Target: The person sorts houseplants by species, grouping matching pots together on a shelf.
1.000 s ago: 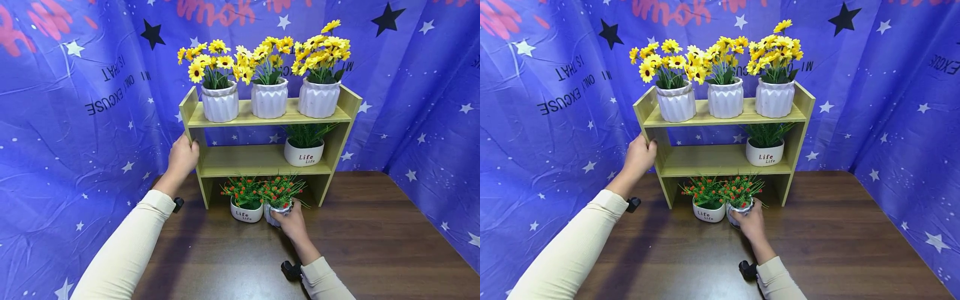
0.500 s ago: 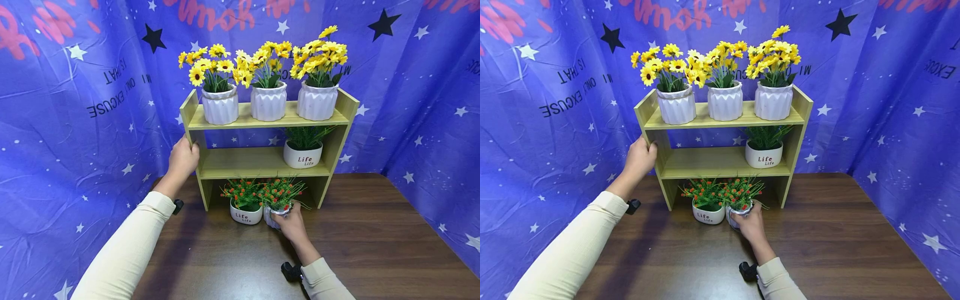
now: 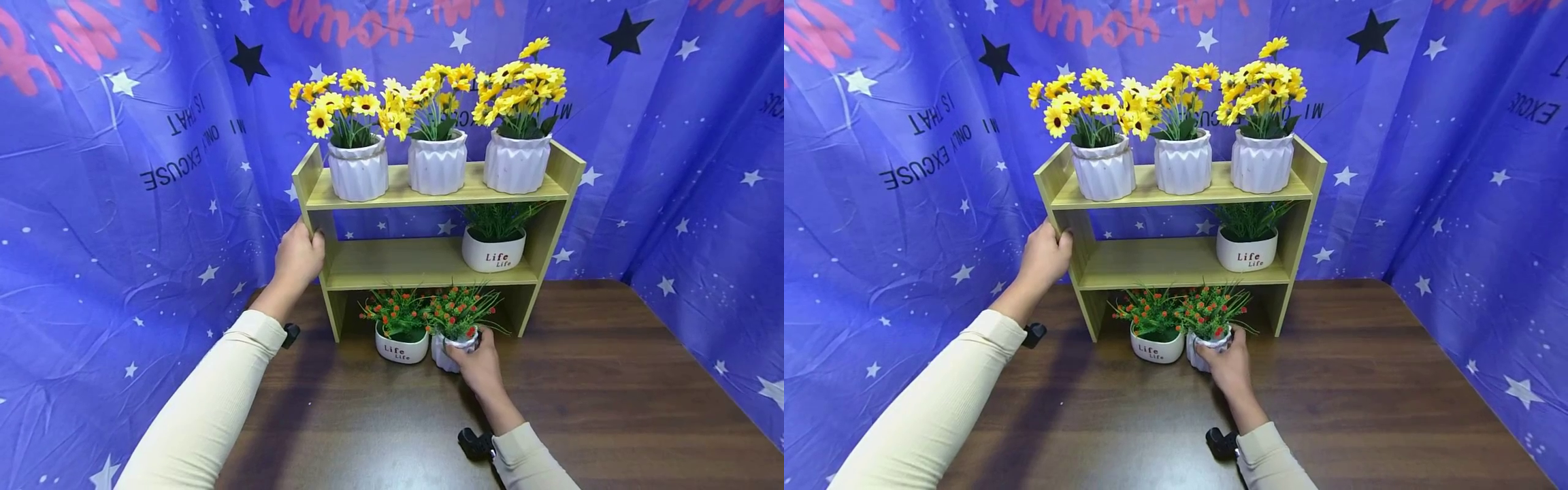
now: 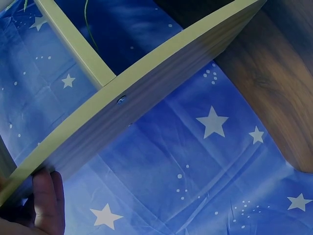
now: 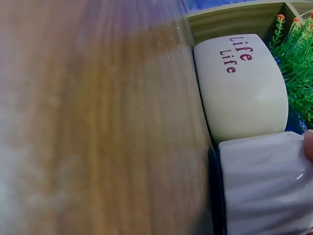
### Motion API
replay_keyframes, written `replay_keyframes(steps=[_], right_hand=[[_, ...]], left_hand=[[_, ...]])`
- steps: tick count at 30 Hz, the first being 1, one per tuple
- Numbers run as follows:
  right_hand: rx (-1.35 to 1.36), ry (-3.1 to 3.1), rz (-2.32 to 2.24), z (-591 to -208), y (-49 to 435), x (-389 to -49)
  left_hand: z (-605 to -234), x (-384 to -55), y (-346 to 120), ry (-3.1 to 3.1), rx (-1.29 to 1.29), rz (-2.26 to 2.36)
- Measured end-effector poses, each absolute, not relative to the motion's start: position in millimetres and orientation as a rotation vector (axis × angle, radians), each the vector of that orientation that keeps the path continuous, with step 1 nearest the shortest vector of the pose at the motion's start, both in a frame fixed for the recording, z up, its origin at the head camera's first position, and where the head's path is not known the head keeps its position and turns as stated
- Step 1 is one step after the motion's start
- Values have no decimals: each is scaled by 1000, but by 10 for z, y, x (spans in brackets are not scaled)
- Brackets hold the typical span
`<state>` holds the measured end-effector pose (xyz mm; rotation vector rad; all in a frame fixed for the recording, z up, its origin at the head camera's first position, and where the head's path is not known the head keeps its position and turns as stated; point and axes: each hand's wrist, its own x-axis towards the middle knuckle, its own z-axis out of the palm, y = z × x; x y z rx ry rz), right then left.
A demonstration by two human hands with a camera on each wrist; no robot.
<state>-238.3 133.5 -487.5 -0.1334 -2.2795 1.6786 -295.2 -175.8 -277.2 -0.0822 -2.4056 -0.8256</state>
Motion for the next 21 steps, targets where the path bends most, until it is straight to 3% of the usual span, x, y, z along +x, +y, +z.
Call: replay_keyframes(steps=[21], right_hand=[[-155, -2201, 1654, -4635, 1386, -2057]], left_hand=[[-2788, -2974, -1785, -2410, -91, -833]])
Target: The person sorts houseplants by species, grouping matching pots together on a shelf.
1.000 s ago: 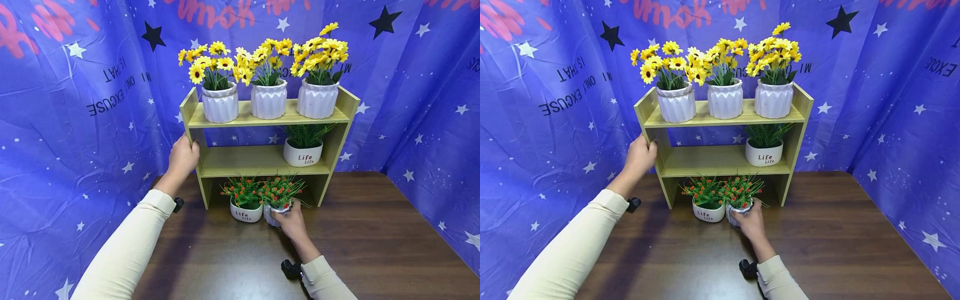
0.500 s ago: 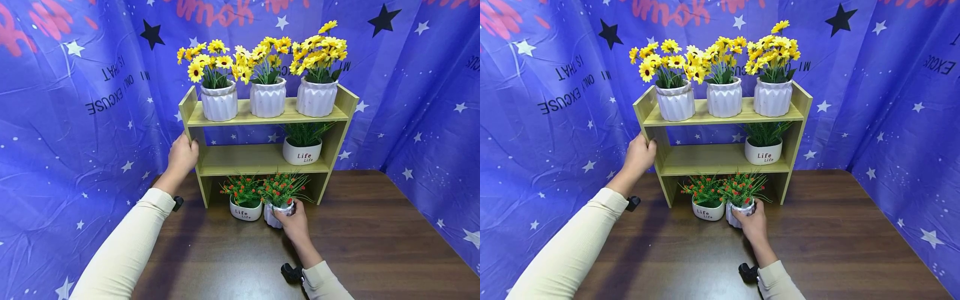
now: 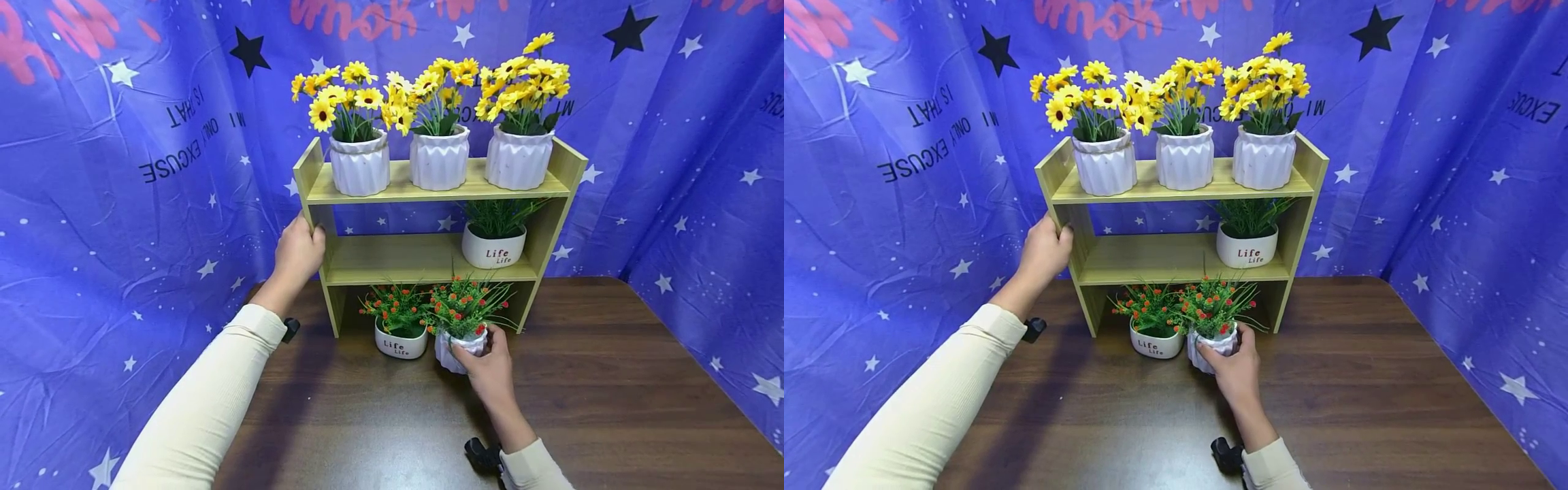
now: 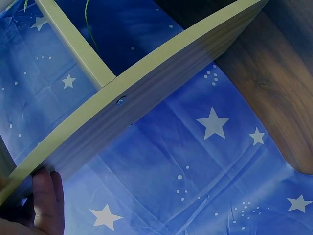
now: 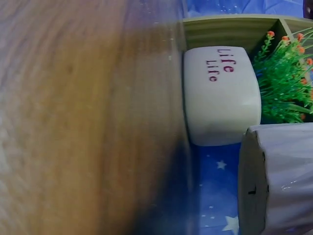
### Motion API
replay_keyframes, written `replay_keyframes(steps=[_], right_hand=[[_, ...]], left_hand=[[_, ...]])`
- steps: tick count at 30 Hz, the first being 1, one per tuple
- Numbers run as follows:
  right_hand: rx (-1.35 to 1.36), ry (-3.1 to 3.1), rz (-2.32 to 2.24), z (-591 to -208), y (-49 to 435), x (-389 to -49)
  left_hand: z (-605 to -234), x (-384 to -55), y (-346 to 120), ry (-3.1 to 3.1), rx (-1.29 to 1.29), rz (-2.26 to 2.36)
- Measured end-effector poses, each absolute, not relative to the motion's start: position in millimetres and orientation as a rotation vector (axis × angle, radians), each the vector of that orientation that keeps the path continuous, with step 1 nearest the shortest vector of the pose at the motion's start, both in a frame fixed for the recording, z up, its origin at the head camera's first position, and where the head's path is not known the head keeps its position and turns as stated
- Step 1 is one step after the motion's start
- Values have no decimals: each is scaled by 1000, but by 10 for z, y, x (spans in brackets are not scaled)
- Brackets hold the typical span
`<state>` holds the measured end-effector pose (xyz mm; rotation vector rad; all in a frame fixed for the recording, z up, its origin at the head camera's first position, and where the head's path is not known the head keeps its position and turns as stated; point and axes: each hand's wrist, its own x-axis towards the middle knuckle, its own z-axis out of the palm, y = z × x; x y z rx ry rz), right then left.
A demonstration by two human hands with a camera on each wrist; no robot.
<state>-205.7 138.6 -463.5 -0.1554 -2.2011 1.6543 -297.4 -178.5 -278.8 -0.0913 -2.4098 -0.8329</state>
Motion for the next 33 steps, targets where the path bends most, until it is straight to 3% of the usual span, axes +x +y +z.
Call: replay_keyframes(steps=[18, 33], right_hand=[[5, -2074, 1615, -4094, 1428, -1898], [103, -2105, 1612, -3615, 1407, -2294]], left_hand=[[-2808, -2980, -1774, -2401, -93, -820], [-2775, -2958, -1760, -2429, -68, -817]])
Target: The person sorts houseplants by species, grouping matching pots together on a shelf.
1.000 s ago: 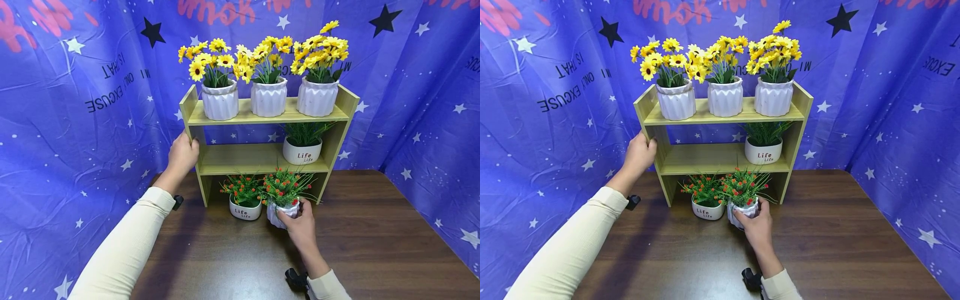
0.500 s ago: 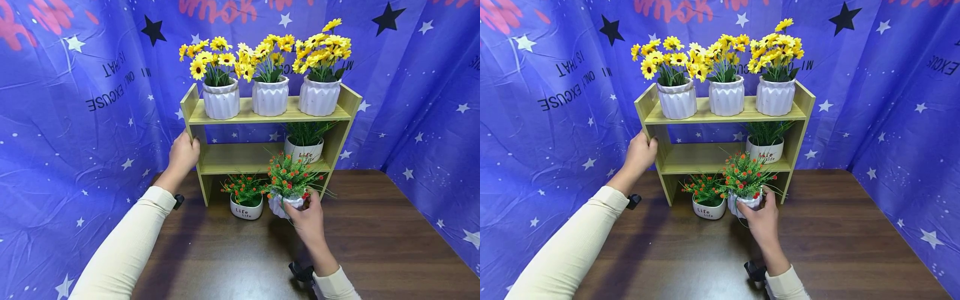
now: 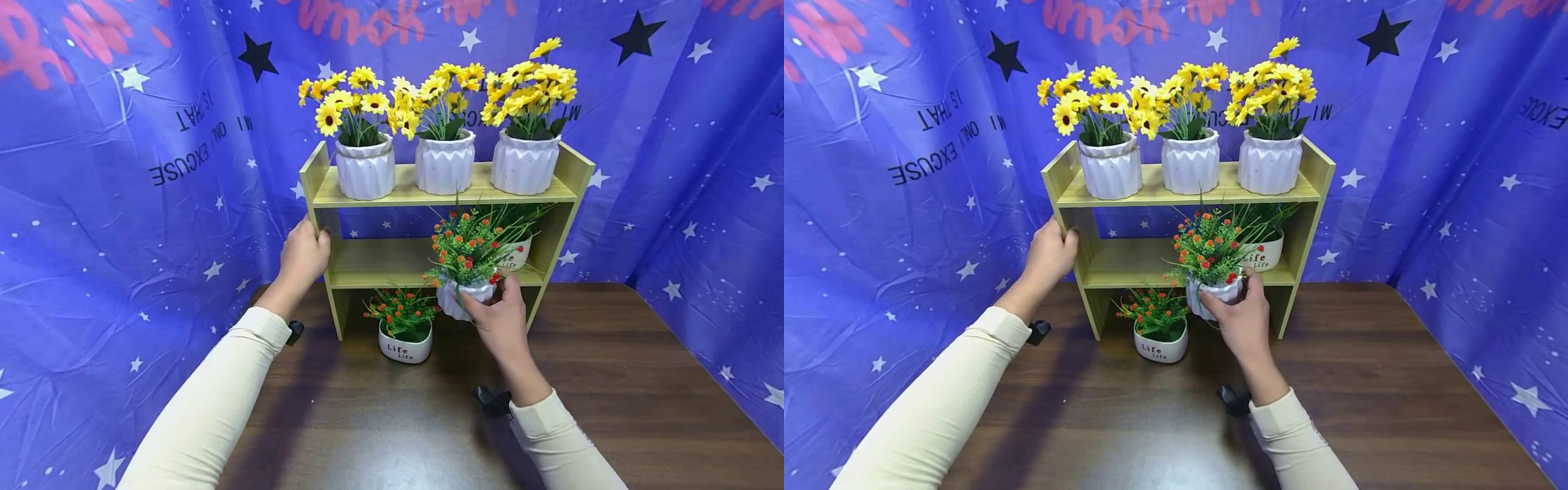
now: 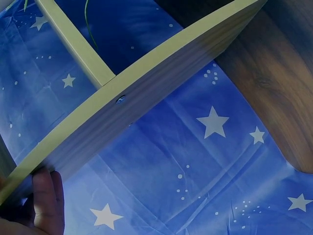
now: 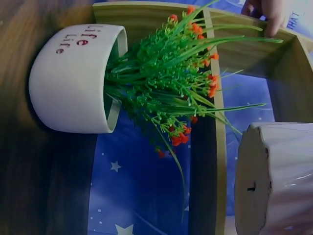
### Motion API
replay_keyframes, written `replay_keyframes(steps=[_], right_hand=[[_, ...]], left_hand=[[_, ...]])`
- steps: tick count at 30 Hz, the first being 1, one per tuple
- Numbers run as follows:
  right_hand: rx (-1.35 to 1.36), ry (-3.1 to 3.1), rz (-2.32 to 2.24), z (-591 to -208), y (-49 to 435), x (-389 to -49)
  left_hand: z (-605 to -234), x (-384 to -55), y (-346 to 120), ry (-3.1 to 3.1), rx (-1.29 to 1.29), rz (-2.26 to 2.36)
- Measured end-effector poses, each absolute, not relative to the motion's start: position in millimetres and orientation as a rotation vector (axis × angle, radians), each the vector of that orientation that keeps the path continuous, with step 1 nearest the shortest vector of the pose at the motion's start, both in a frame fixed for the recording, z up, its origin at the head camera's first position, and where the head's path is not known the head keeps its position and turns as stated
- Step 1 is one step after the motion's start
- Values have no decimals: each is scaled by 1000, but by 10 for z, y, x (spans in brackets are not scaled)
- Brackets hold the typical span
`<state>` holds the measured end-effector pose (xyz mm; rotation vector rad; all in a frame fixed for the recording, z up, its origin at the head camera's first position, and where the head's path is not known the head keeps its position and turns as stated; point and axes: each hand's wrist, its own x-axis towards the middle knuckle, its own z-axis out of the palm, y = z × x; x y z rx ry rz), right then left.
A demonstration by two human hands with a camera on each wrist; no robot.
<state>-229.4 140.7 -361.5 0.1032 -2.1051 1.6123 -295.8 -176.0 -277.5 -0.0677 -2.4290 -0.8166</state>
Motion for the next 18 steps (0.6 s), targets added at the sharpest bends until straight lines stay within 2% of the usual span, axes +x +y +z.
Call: replay_keyframes(steps=[18], right_hand=[[86, -2164, 1648, -3485, 1227, -2677]], left_hand=[[-2787, -2965, -1775, -2416, -70, -819]])
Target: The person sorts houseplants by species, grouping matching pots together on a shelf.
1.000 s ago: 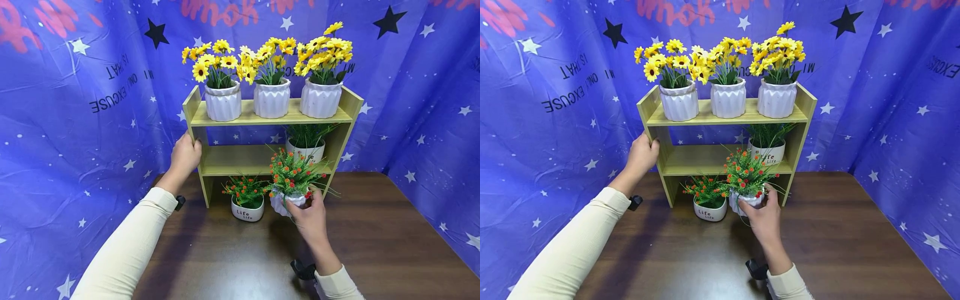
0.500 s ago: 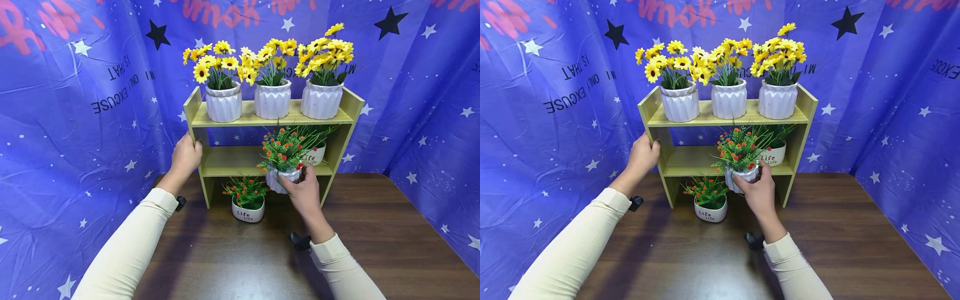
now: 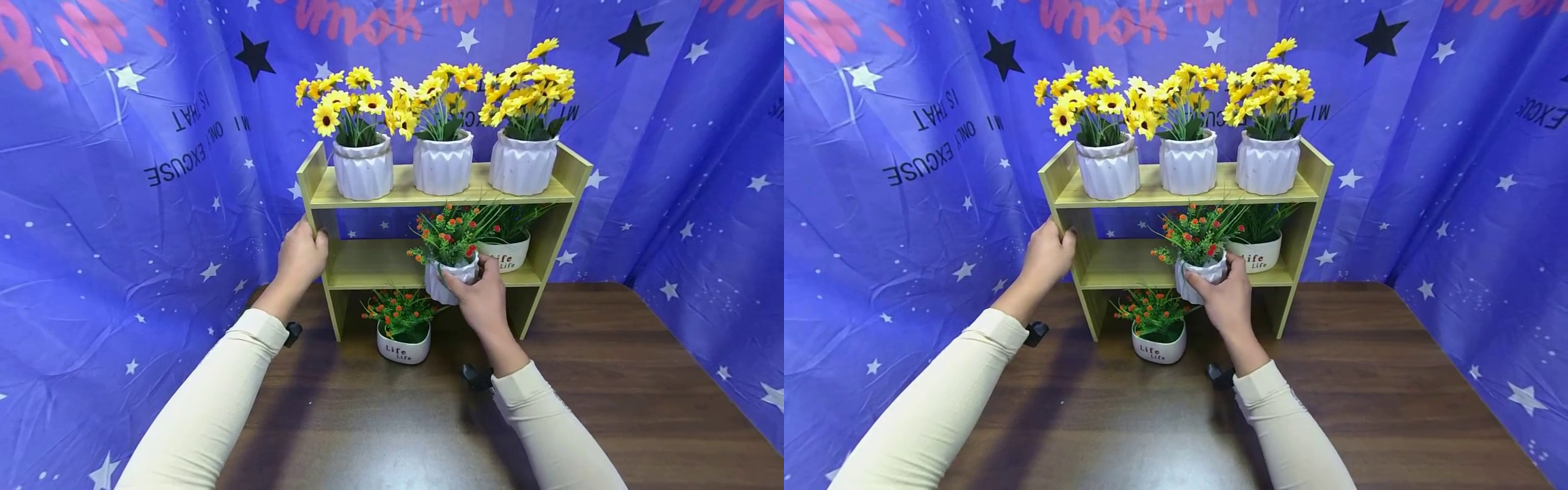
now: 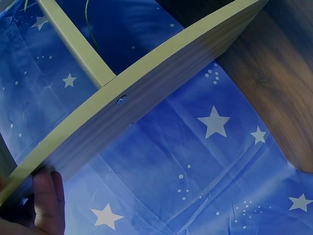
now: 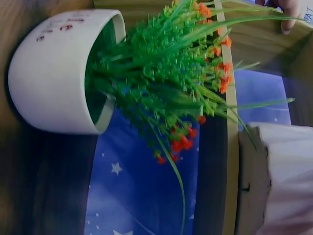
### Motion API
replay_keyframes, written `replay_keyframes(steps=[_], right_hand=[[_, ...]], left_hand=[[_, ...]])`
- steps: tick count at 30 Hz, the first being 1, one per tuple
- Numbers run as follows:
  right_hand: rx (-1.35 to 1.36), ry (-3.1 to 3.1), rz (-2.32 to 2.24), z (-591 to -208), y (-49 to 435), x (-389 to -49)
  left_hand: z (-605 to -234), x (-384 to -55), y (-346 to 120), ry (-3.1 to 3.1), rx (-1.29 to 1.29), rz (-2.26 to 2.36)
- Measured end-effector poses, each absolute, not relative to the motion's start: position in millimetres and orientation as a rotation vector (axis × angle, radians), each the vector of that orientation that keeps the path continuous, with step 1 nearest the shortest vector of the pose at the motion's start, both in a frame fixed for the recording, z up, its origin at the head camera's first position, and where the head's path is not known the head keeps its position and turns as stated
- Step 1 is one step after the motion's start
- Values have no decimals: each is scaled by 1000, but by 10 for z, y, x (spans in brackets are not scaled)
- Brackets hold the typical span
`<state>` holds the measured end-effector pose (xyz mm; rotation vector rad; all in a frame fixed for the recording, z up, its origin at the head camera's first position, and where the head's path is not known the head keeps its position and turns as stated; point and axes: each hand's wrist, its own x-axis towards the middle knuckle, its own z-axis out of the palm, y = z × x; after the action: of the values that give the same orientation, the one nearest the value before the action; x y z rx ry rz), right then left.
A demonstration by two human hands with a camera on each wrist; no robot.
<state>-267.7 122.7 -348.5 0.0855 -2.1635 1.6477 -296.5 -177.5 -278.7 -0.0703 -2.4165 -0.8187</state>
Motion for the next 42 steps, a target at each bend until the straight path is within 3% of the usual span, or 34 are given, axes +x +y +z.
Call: replay_keyframes(steps=[21, 42], right_hand=[[128, -2261, 1476, -3391, 1094, -3098], [72, -2225, 1455, -3399, 956, -3244]], left_hand=[[-2762, -2969, -1746, -2439, -61, -829], [-2775, -2962, -1770, -2437, -65, -806]])
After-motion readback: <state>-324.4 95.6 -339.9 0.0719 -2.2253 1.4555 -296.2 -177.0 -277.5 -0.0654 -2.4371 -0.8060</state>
